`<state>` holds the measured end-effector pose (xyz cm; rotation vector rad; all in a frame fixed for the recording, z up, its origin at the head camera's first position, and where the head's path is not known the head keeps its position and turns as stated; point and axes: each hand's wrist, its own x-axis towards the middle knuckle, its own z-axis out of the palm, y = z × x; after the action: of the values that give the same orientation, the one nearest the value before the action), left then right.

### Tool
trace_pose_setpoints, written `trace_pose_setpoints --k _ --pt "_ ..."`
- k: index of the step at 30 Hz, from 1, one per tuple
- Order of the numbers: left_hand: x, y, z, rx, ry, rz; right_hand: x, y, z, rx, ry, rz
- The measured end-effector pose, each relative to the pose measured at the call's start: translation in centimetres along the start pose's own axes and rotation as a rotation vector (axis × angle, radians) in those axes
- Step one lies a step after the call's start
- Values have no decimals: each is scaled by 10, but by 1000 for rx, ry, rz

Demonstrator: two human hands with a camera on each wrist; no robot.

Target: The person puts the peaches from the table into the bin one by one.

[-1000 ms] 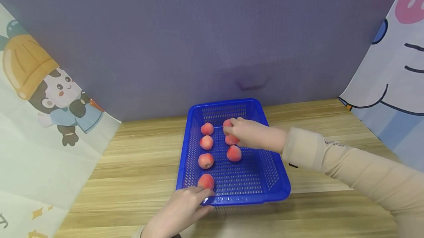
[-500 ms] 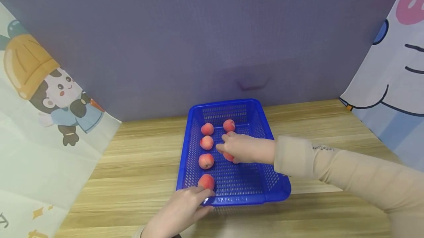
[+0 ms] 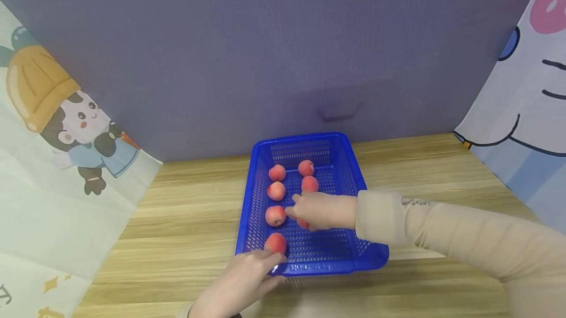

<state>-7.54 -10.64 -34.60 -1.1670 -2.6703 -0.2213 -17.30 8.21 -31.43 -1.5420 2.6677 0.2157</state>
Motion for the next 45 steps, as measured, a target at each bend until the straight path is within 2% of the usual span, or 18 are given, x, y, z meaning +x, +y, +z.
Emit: trace_pose_setpoints --k 3,8,17,22,33,39,45 --pt "0 0 0 -4 -6 -2 3 -3 3 14 -43 31" --pt "0 0 -1 -6 -22 -11 6 -6 8 4 -37 18" --pt "-1 -1 1 14 0 1 8 -11 13 70 -113 35" --pt "-1 -1 1 7 -7 -5 7 -13 16 64 -114 18" --pt "0 -1 1 2 -15 -9 11 -17 25 55 -187 73" --pt "0 -1 1 6 -4 -6 10 -18 27 73 -181 63" --pt "0 -1 0 11 -5 -5 10 -18 29 31 -169 33"
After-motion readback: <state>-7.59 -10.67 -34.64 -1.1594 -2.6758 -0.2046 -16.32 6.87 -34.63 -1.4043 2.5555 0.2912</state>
